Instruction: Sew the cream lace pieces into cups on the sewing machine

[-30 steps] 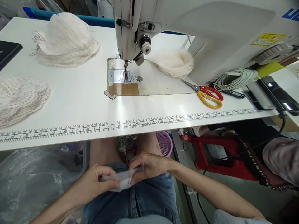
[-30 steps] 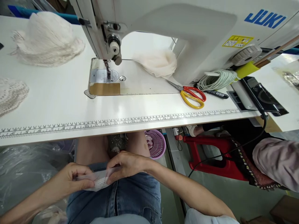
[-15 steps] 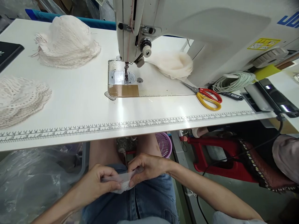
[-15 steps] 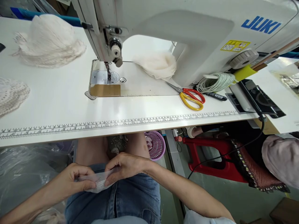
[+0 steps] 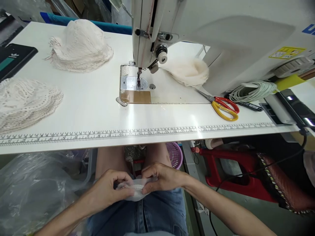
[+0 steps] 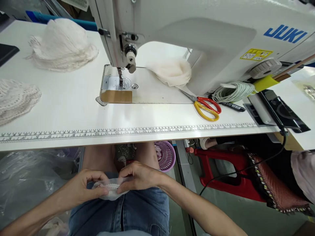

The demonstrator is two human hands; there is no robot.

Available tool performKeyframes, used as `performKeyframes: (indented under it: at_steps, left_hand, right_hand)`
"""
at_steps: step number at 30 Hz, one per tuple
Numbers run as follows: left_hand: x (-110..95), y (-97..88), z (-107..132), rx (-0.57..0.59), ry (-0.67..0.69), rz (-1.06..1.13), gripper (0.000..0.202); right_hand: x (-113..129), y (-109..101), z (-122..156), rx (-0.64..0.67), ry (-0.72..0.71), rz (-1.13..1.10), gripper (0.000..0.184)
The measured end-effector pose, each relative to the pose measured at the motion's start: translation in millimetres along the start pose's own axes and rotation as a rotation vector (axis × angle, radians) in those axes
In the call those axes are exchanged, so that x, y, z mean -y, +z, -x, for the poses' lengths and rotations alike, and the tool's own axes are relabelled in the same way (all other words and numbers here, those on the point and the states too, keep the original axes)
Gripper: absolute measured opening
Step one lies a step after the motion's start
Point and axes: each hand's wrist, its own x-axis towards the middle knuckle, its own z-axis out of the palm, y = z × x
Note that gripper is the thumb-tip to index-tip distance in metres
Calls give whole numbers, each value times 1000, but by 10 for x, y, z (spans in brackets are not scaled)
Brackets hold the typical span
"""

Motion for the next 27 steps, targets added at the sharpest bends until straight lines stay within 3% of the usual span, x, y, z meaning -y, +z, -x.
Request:
performKeyframes:
  at_steps: [12,27]
  left_hand:
    - [105,2,3,-87,28,44,21]
    - [113,34,41,-73,33,59,24]
  right_hand:
    - [74,-10,28,-102,99,-8,27]
    - [41,15,-7,-94,-24,73,26]
